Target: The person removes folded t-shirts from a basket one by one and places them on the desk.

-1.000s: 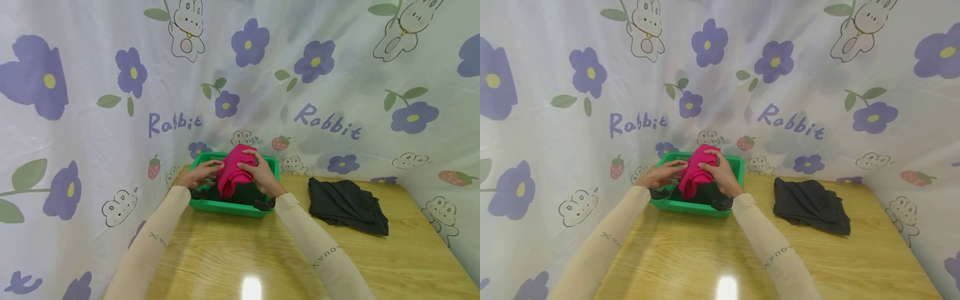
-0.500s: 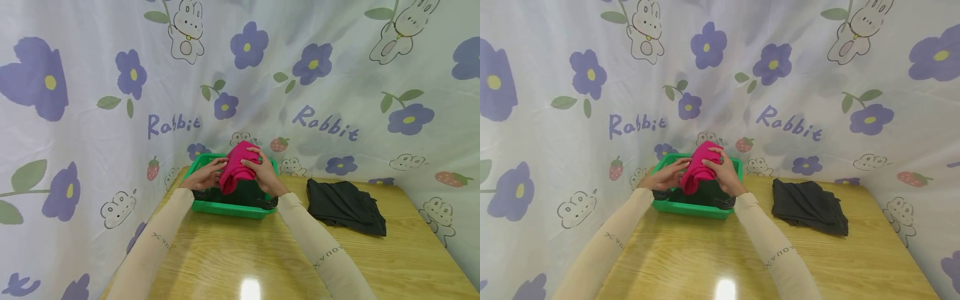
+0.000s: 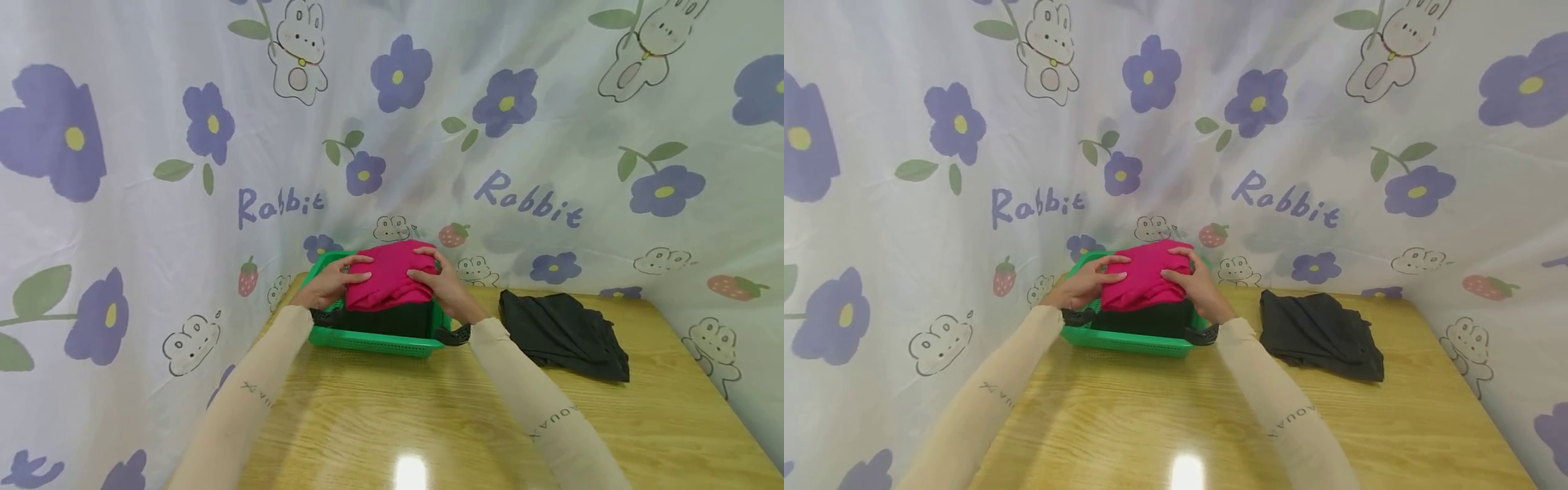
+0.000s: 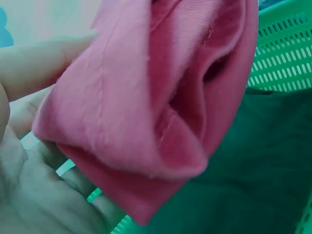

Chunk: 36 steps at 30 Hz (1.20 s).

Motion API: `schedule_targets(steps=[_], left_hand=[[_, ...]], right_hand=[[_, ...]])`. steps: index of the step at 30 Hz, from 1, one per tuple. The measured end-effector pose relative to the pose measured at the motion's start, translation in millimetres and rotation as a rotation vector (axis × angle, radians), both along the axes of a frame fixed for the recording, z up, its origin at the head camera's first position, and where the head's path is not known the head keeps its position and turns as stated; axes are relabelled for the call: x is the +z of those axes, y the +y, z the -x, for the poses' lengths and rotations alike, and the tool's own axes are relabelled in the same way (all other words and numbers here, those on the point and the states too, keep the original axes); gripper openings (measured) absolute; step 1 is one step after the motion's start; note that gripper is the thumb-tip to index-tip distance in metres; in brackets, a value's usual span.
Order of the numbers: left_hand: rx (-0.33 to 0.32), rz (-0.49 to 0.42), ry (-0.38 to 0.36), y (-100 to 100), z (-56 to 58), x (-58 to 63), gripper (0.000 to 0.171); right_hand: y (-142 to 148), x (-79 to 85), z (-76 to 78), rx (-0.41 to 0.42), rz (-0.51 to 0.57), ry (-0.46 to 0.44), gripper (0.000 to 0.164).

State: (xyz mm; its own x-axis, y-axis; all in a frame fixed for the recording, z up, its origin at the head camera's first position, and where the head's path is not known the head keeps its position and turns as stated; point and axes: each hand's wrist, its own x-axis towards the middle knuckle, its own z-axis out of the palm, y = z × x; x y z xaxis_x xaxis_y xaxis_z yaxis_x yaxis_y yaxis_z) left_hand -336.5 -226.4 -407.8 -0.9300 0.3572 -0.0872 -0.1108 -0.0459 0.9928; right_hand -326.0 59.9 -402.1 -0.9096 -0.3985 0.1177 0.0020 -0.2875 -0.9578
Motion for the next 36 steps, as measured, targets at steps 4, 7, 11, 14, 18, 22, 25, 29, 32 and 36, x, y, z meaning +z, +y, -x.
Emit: schedule_targets(steps=[4, 7, 11, 14, 18, 22, 25, 29, 32, 36], left_hand=[[-0.023, 0.052, 0.030, 3, -1.7, 2.6, 0.048], [-0.041, 0.120, 0.051, 7, -3.9, 5.2, 0.050], [-0.051, 0.212, 0.091, 15, -8.3, 9.2, 0.051], [-0.055, 0.252, 0.122, 24, -12.7, 12.5, 0.050], [-0.062, 0.271, 0.138, 37, -18.7, 16.1, 0.047], [-0.072, 0.260, 0.134, 51, -23.2, 17.2, 0.046], [-0.084, 0.256, 0.142, 61, -26.0, 17.1, 0.047], [-0.094, 0.283, 0.168, 72, -29.5, 16.0, 0.046], [-0.101, 0.307, 0.189, 81, -33.1, 16.1, 0.045], [-0.107, 0.327, 0.205, 93, -39.0, 16.2, 0.044]], right_hand=[[14, -1.2, -1.4, -0.017, -0.126, 0.046, 0.048], [23, -0.5, -3.4, -0.034, -0.228, 0.088, 0.049], [36, 0.8, -6.4, -0.031, -0.307, 0.125, 0.050], [47, 1.8, -9.5, -0.025, -0.332, 0.131, 0.050], [62, 1.5, -14.5, -0.027, -0.355, 0.132, 0.051], [78, -2.0, -17.5, -0.026, -0.380, 0.138, 0.051], [88, -4.2, -20.2, -0.029, -0.402, 0.150, 0.052], [100, -5.7, -25.7, -0.037, -0.424, 0.168, 0.053], [110, -7.1, -30.5, -0.047, -0.436, 0.168, 0.054], [124, -9.3, -37.1, -0.053, -0.440, 0.154, 0.055]])
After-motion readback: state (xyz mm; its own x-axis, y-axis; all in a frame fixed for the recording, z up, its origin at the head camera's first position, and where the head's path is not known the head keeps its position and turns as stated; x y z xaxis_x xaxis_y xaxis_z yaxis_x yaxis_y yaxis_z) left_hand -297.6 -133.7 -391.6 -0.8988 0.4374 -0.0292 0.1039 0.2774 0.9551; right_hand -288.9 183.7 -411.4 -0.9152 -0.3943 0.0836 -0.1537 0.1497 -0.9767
